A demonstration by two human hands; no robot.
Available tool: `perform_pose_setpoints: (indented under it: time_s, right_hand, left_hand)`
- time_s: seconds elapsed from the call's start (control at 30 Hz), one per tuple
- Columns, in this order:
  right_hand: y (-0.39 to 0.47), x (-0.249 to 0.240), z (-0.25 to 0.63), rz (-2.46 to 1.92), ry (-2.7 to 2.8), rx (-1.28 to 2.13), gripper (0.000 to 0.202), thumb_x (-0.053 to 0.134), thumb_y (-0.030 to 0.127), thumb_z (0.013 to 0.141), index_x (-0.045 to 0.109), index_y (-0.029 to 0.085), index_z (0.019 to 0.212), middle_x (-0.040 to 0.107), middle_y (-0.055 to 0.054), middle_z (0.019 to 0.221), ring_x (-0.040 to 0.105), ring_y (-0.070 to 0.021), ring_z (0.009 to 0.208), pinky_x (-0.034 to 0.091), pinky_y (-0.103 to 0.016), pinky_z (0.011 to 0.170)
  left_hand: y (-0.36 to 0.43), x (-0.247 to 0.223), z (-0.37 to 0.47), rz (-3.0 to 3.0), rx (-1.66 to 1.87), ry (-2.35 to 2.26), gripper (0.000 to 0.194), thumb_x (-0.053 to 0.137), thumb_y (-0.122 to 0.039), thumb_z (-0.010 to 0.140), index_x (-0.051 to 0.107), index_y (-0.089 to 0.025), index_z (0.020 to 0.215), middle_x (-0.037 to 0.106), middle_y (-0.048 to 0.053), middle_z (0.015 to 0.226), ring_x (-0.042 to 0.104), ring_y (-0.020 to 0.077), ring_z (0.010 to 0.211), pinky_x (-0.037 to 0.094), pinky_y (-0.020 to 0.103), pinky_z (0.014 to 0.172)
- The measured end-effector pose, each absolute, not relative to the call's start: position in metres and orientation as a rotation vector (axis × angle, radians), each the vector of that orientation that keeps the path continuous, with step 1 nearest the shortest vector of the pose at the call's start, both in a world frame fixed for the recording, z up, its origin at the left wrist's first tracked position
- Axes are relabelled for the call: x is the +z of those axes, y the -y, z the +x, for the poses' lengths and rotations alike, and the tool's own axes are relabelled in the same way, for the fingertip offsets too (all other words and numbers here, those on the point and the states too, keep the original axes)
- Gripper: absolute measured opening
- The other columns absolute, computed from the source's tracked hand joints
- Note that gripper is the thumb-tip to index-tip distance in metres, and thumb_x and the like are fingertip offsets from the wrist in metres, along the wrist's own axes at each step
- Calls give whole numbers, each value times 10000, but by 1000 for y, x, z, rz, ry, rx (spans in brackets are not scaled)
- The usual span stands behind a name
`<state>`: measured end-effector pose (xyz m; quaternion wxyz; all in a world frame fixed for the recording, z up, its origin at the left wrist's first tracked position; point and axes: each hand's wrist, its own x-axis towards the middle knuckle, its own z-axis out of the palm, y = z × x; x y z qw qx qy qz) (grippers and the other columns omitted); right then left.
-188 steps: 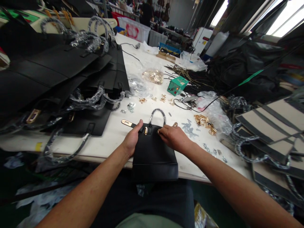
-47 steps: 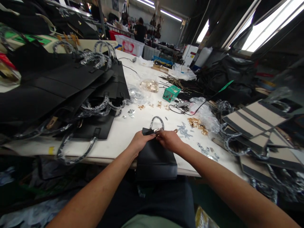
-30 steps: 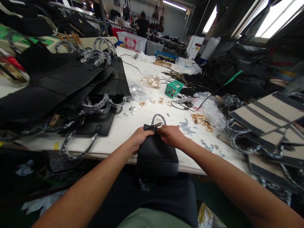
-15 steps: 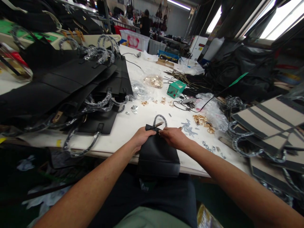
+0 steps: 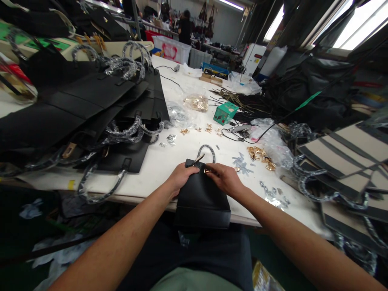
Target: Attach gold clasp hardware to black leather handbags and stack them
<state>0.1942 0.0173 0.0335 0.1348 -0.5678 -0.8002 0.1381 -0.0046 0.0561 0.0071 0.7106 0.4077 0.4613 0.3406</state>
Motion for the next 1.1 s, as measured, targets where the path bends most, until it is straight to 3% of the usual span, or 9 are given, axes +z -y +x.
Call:
perform_pose_setpoints:
  time_s: [0.13,0.3,0.4,0.6,0.7,0.8,0.93,1.1]
  right_hand:
    - [-20,35,191,-1682,2311,362,219,516,354,968,687,276,1080,677,-12,974,619,-153,891,404,-239,756]
    - [-22,37,178,-1728,2480,201,212,481,278,965,690,259,989,658,-19,907,614,-164,836,342,-270,637]
    - [-19,34,170,-1775,2456,155,206,477,265,966,680,234,954,658,-38,898,614,-181,835,352,-281,653]
    - [-14,35,167,-1807,2092,260,180,578,272,926,637,232,1092,693,-39,961,628,-194,866,426,-295,773]
    - [0,43,168,-1727,1987,257,305,644,258,876,610,241,1178,696,-33,954,628,-209,871,457,-329,813]
    - [29,51,165,-1566,1903,193,529,692,236,831,518,238,1331,672,-63,1109,606,-230,1001,464,-378,917]
    - [81,60,152,-1427,1766,104,470,667,220,836,554,246,1291,607,-87,1230,552,-229,1132,459,-395,986]
    - [131,70,134,-1479,1604,40,622,758,397,758,535,235,1315,489,-134,1386,452,-305,1292,431,-478,1050]
  left_hand:
    - [-54,7,-6,957,787,-1033,229,707,-291,673,707,-157,859,723,39,772,636,207,701,465,300,672]
    - [-55,5,-7,1034,791,-1041,221,688,-290,691,708,-157,866,723,24,804,636,211,760,457,309,728]
    - [-57,6,-7,1081,803,-1063,196,680,-296,706,711,-163,846,724,16,803,638,211,786,454,311,759]
    - [-54,9,-8,931,795,-979,247,708,-310,699,704,-144,882,731,40,773,667,213,704,494,325,717]
    - [-45,15,-11,846,811,-924,327,734,-328,703,703,-116,950,743,76,817,694,238,730,523,355,739]
    - [-29,31,-14,781,860,-882,379,757,-323,708,690,-111,1015,751,95,861,710,255,749,543,381,752]
    - [-4,68,-12,705,913,-800,357,774,-310,714,688,-138,1014,756,71,842,714,251,720,562,373,709]
    - [25,115,9,795,997,-825,333,810,-370,680,689,-143,891,751,40,795,710,236,703,567,331,677]
